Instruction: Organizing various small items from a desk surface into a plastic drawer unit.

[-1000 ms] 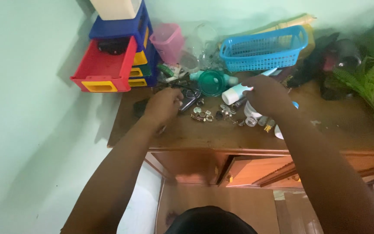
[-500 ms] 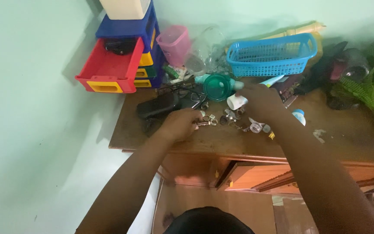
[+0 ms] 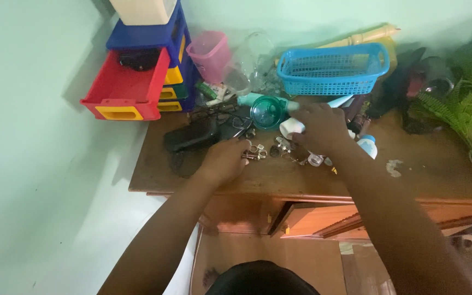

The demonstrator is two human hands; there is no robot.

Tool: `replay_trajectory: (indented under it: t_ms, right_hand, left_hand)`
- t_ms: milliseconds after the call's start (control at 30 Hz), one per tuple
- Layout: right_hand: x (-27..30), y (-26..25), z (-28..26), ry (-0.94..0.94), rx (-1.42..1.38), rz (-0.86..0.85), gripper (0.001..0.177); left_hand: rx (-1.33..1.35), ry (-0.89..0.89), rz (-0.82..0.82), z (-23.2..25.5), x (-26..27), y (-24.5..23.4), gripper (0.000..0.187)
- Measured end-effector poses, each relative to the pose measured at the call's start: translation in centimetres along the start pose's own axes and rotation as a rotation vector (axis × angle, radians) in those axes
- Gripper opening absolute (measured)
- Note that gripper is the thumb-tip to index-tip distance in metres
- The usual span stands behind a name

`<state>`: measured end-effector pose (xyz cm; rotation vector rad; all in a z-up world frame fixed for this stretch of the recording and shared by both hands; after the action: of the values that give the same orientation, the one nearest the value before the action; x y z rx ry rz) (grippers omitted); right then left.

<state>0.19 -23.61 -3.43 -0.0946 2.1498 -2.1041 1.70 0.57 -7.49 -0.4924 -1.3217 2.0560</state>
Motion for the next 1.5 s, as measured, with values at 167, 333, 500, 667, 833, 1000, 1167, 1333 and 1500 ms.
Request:
replay_trajectory:
  t_ms: [167,333,500,667,833,1000,1167,1333,1500]
  right_hand:
    - [0.0,0.0,0.6,0.081,0.052,-0.029,0.066]
    - [0.2,-1.7,1.0,0.086,-0.056,0.048,0.067]
    - [0.0,-0.8,3.2,0.081,-0.257,0.085,0.044]
    - [0.0,-0.1,2.3,0.041,-0.276,0.021,0.032]
    - [-0.1,0.5,-3.0,0.025,-0.072,-0.216,0.016]
    - [-0.8,2.9,-4.3,-0.012,0.207,-0.287,0.016]
    - [-0.6,2.1,-4.8,0.026,0.047,-0.256,0.025]
    - [-0.8,2.8,-4.2,0.088,-0.134,-0.204,0.024]
    - [-1.2,2.9,-3.7,0.163,-0.163,-0.286,0.034]
  left_hand:
    - [-0.004,0.004,0.009,-0.4,-0.2,0.5,0.035]
    - [0.001,-0.032,-0.008,-0.3,0.1,0.5,0.035]
    - [-0.008,-0.101,-0.083,0.2,0.1,0.2,0.036]
    - [-0.014,-0.069,-0.023,-0.3,-0.3,0.7,0.038]
    - [-0.039,-0.107,-0.069,-0.6,-0.7,1.1,0.042]
    - [-0.027,-0.079,-0.077,-0.8,-0.5,1.3,0.045]
    - [0.008,-0.058,-0.039,-0.7,-0.2,1.2,0.042]
    - [-0.019,-0.101,-0.08,0.5,0.4,0.4,0.042]
    - [-0.041,-0.049,-0.069,0.2,0.0,1.0,0.044]
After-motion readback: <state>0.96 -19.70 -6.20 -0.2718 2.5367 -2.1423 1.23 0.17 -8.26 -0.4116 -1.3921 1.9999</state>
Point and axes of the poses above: each hand's wrist, its own x-axis away from the middle knuckle, its own y-axis out of the palm, z = x × y, the point moved 5 cm from there along -x, towards the middle knuckle, and after that the axes turned 9 degrees about -z, right-handed, at the moved point
